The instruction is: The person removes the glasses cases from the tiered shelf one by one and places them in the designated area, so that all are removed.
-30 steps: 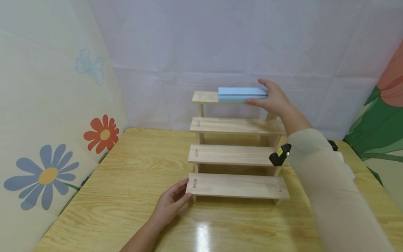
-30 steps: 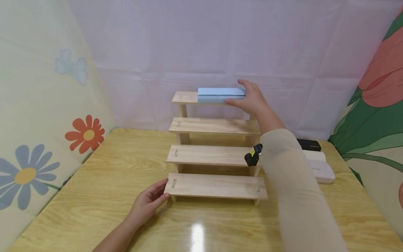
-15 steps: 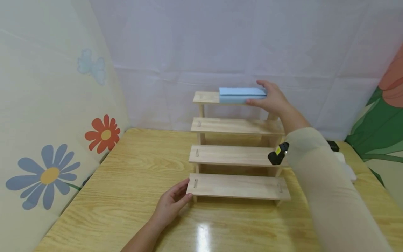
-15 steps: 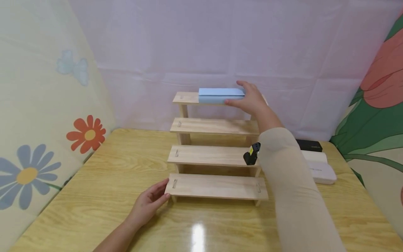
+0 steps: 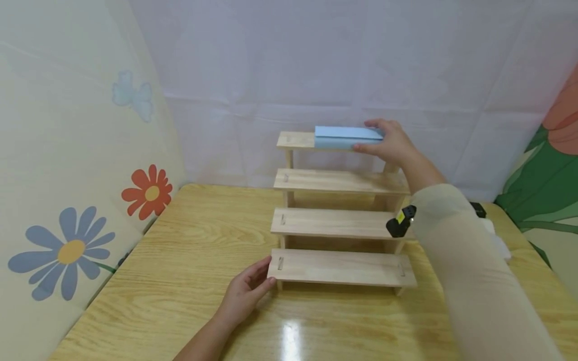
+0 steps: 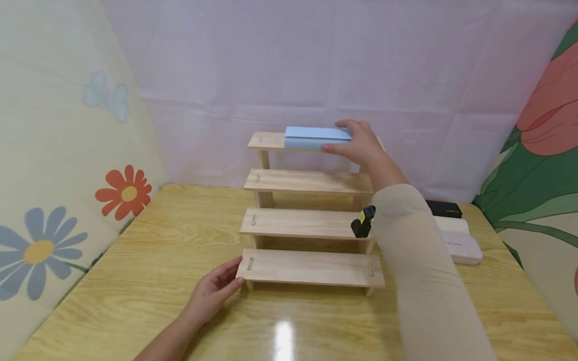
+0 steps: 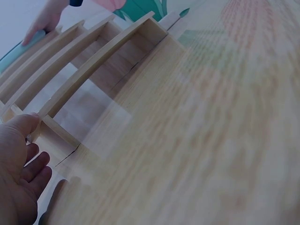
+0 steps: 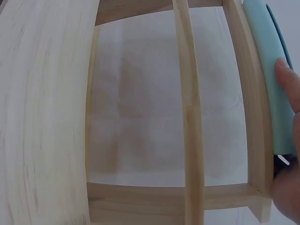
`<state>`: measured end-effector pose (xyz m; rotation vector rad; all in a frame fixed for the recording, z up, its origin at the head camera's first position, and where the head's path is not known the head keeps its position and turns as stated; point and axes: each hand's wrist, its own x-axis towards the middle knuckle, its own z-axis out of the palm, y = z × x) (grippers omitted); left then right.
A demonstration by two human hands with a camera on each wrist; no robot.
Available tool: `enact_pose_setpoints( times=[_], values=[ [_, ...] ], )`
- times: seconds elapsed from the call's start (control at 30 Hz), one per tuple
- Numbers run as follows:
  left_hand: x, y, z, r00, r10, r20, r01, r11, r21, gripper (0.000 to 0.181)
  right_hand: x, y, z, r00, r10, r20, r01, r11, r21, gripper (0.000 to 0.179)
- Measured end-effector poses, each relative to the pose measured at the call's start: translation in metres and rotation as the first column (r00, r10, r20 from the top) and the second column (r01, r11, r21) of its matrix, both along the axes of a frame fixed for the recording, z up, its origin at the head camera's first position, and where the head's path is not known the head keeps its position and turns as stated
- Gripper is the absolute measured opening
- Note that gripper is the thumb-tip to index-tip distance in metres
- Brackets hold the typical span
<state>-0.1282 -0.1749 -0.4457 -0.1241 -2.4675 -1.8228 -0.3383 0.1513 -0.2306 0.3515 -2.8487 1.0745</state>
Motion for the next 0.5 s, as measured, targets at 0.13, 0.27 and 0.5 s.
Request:
enact_pose_setpoints(
  times=[0.13, 0.27, 0.5],
  values=[
    [0.0001, -0.0002, 0.0006, 1.000, -0.001, 0.008, 0.001, 1.000, 0.003, 0.049, -0.0009, 0.0011, -0.0009, 1.000, 0.007, 0.015, -0.007, 1.000, 0.013, 0.079],
    [0.0005, -0.0002, 0.0008, 1.000, 0.002, 0.016, -0.002, 1.000, -0.001, 0.049, -0.0010, 0.0015, -0.0013, 1.000, 0.008, 0.023, -0.008, 1.000, 0.014, 0.078],
    [-0.0002, -0.0001, 0.0002, 1.000, 0.004, 0.014, -0.004, 1.000, -0.012, 0.048, 0.0013, 0.0012, -0.0032, 1.000, -0.001, 0.000, 0.001, 1.000, -0.006, 0.076]
  ],
)
